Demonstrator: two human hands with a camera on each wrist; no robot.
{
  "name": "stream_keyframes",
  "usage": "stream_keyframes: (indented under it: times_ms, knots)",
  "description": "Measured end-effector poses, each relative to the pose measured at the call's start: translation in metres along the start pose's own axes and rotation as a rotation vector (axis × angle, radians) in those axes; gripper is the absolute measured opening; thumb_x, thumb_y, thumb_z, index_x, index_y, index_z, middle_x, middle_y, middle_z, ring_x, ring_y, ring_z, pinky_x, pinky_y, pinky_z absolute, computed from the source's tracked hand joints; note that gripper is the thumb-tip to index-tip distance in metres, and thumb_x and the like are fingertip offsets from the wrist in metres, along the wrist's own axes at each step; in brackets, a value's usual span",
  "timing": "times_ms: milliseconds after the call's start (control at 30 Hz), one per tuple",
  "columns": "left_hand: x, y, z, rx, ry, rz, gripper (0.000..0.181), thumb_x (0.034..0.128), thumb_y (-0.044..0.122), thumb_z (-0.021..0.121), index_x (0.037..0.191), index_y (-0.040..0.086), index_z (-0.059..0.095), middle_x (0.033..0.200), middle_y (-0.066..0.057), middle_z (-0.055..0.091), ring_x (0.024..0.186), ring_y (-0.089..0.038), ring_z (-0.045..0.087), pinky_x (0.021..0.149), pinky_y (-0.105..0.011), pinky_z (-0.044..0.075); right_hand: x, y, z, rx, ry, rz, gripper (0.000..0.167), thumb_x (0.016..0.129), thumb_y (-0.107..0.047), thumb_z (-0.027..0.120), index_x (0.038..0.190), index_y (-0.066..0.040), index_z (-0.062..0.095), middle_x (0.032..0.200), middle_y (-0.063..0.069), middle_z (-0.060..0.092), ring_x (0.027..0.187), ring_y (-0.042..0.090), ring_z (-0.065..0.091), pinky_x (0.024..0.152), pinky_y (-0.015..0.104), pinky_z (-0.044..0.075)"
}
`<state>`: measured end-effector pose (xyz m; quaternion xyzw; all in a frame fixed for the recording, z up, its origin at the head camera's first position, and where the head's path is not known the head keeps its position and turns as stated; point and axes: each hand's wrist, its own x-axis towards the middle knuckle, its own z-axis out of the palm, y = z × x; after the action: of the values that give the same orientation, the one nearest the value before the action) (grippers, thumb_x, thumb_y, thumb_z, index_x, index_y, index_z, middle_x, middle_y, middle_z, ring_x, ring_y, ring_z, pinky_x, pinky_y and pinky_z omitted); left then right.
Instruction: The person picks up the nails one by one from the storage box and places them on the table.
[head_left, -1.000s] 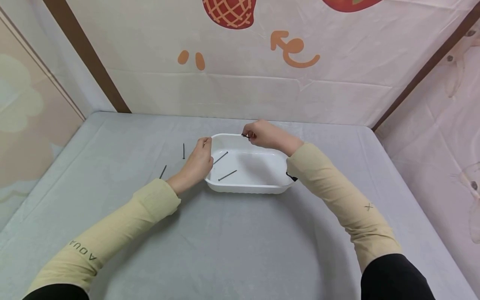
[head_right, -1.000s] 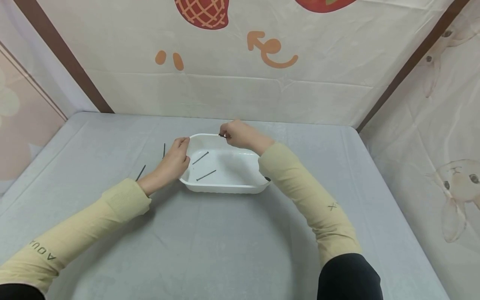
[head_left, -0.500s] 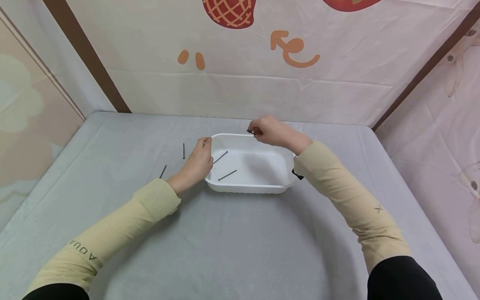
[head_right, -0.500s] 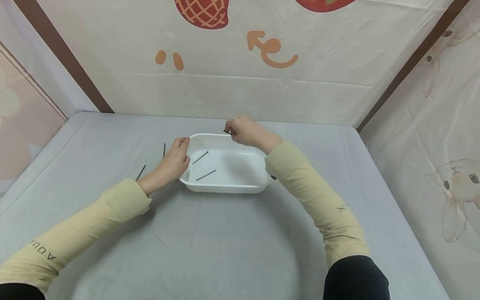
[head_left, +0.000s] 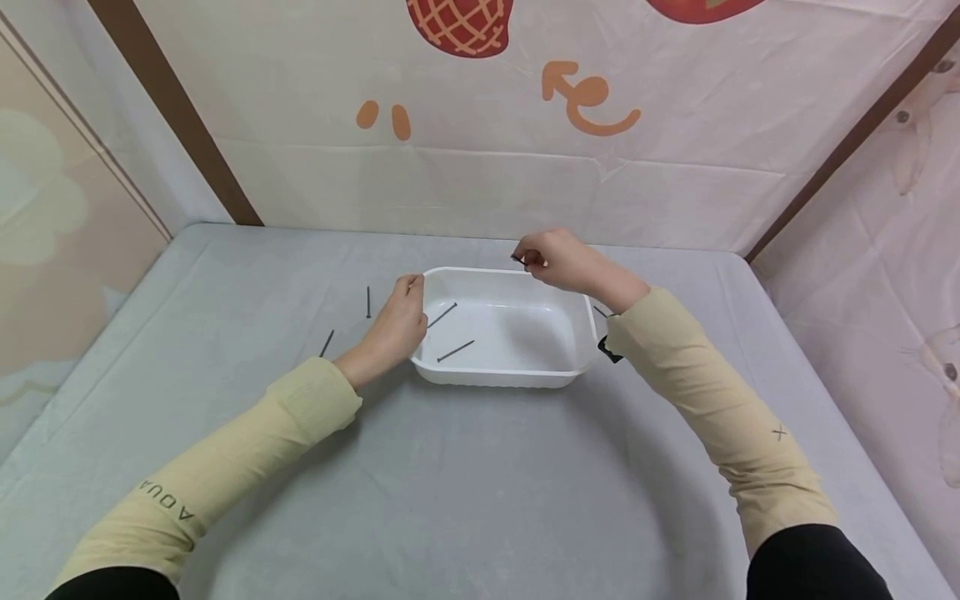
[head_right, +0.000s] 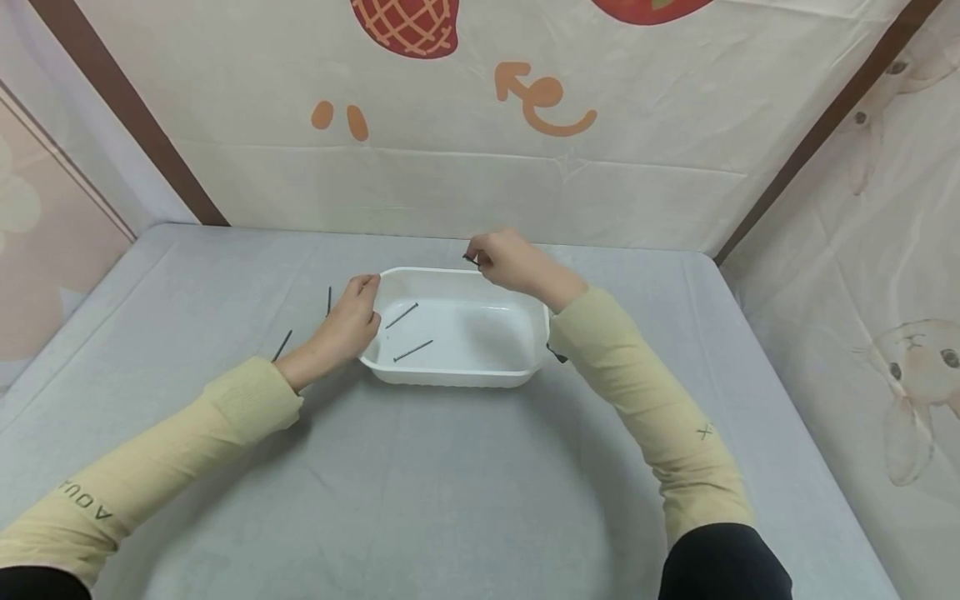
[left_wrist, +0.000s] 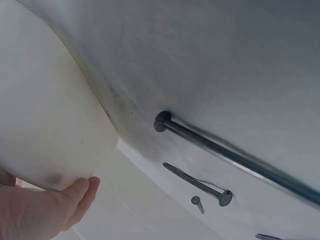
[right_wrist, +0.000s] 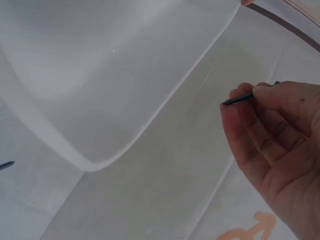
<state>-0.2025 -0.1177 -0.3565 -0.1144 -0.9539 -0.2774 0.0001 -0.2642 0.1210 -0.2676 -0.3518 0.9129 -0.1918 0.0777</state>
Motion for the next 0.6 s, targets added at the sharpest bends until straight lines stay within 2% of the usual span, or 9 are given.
stream_keyframes:
  times_ms: [600]
  knots:
    - [0.001, 0.000, -0.001, 0.000, 0.001, -0.009, 0.052, 0.0876, -0.007, 0.038, 0.136, -0.016, 0.020, 0.140, -0.029, 0.023, 0.127, -0.037, 0.033, 0.102, -0.039, 0.033, -0.020, 0.013, -0.007, 0.030, 0.058, 0.049, 0.023, 0.084, 0.004, 0.053, 0.105, 0.003, 0.061, 0.091, 0.014, 0.064, 0.084, 0.023, 0.059, 0.074, 0.034, 0.050]
